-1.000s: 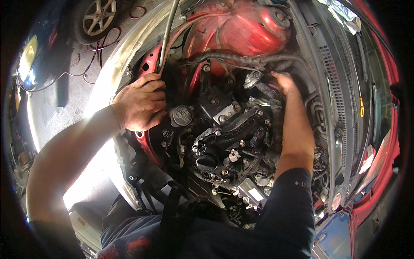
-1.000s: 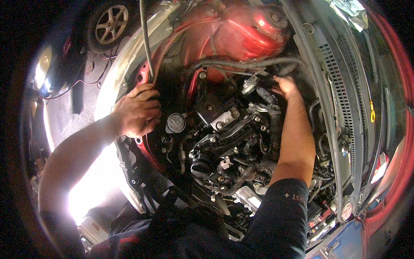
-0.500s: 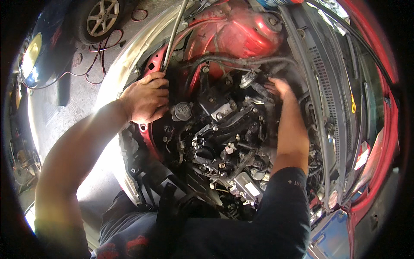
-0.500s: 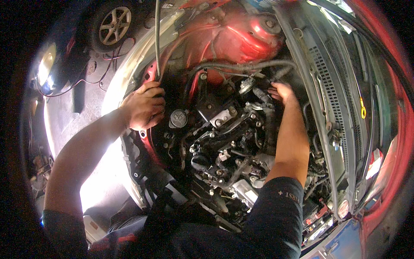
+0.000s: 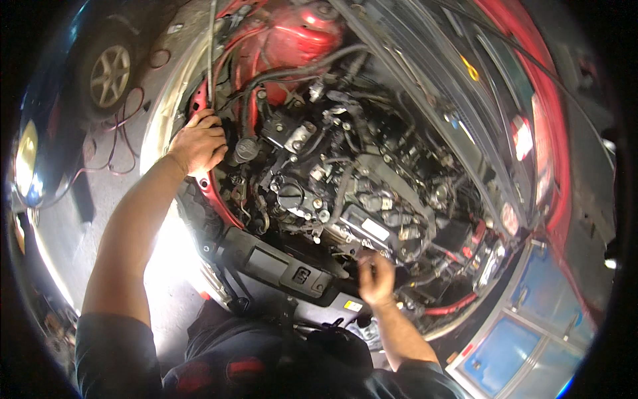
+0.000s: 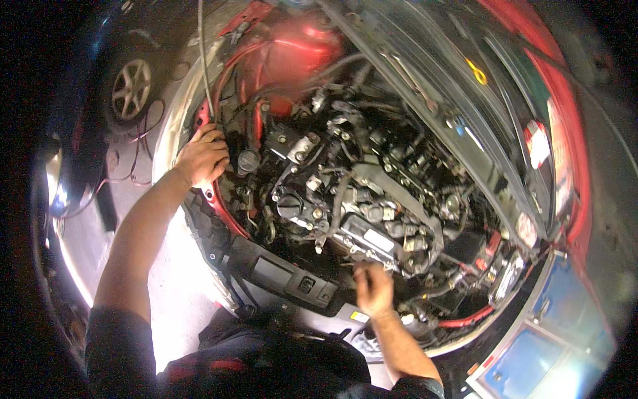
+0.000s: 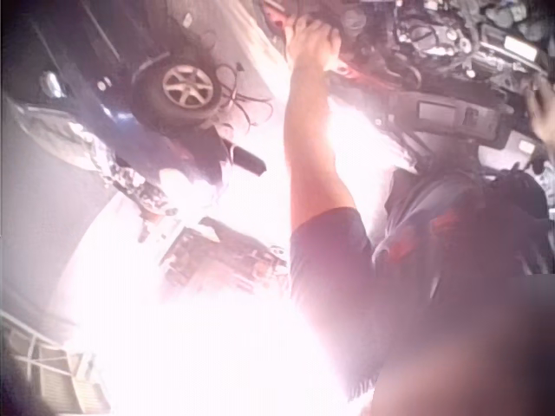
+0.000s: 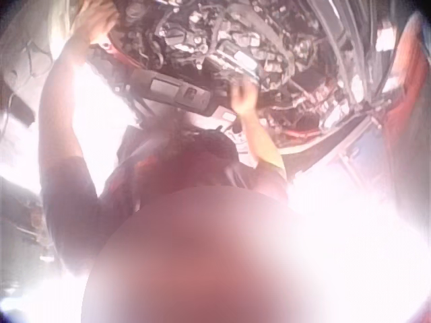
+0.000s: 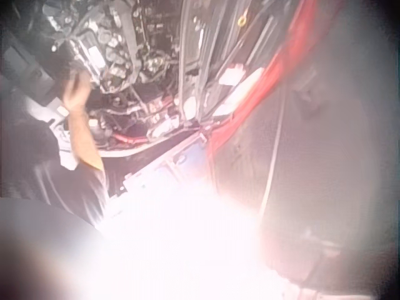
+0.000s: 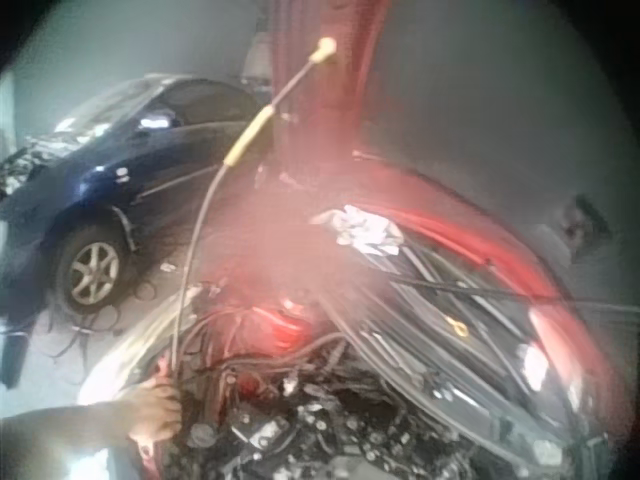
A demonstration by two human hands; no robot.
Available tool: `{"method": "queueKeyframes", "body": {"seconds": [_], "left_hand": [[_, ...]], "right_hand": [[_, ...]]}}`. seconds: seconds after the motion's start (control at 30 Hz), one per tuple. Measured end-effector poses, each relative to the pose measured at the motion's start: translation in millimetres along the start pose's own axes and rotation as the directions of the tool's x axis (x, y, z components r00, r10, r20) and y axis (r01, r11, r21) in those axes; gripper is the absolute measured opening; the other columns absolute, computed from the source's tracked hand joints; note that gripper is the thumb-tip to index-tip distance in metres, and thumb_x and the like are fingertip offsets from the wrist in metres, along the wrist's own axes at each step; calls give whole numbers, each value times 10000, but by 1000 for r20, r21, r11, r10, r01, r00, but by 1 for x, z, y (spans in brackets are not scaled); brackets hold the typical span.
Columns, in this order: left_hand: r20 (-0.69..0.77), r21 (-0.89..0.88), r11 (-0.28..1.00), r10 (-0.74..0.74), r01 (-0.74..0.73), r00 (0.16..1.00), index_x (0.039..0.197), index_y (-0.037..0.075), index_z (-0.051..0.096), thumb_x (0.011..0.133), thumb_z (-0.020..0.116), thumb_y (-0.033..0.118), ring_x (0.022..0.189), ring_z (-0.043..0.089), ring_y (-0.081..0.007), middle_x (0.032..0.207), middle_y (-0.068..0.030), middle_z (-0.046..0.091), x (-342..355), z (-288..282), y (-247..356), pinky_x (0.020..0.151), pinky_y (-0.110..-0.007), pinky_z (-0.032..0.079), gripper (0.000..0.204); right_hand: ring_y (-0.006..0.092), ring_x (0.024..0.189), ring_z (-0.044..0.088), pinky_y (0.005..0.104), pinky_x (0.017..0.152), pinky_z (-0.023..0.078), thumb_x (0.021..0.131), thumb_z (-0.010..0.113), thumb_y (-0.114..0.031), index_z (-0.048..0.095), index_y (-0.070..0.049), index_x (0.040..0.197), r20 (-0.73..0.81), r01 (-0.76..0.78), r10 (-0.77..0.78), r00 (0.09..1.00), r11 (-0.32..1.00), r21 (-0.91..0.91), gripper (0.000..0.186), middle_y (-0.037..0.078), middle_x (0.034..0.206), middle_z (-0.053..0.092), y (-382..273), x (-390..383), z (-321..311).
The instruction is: The person works on a car engine with the hood open, using a rag to wipe components and adjusting hoses and connectors. The person also uses a wrench to tighten bolts and inspects various parts of the engine bay.
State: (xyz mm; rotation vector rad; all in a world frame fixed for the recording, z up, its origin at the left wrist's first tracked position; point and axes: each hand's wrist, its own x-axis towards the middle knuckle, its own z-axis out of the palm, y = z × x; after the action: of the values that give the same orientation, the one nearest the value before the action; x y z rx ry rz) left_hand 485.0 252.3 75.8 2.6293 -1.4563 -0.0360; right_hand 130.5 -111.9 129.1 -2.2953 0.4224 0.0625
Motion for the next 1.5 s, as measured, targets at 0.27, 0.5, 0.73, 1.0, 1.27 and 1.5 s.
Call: {"method": "queueKeyframes", "body": {"seconds": [0.27,0.5,0.73,1.0,1.27,1.5], "left_hand": [[37,13,1000,-2,2,999,867,83,706,891,562,237,1172,511,-278,963,-49,664,2,-6,6,1153,-465,262,212],[100,71,997,-11,4,995,921,73,718,927,508,240,1218,495,-275,1025,-55,669,2,-6,10,1167,-447,244,267],[24,198,979,-62,56,998,1081,51,669,967,494,249,1306,452,-292,1228,-105,612,0,4,7,1184,-466,240,288],[-339,-3,791,-576,611,744,1511,22,339,960,582,393,1489,166,-441,1614,-218,208,-135,56,139,1214,-546,173,707],[-209,-27,743,-658,668,724,1530,79,327,836,645,266,1501,112,-438,1628,-137,214,-155,66,183,1229,-535,152,786],[-218,-58,728,-677,683,703,1522,137,360,760,694,247,1496,136,-429,1619,-80,250,-153,62,186,1232,-520,161,839]], "right_hand": [[484,1403,293,530,1177,211,933,606,-408,315,-21,1507,-498,-715,540,679,642,-278,751,337,1516,286,125,-199,48],[380,1487,181,519,1214,111,971,483,-570,322,14,1507,-558,-939,781,279,344,11,809,242,1585,253,167,-211,70],[372,1475,228,526,1212,132,957,494,-588,356,-31,1502,-604,-904,741,292,421,79,792,243,1561,296,168,-213,68],[401,1503,154,563,1181,202,966,407,-648,207,-68,1570,-602,-916,759,-248,18,401,860,236,1632,136,215,-260,39],[313,1520,194,581,1151,233,942,343,-719,224,-154,1589,-600,-873,663,-448,-180,453,867,144,1663,149,242,-244,79],[361,1493,237,620,1138,242,918,367,-749,306,-134,1560,-765,-896,482,-427,-115,428,891,185,1622,245,278,-259,93]]}}
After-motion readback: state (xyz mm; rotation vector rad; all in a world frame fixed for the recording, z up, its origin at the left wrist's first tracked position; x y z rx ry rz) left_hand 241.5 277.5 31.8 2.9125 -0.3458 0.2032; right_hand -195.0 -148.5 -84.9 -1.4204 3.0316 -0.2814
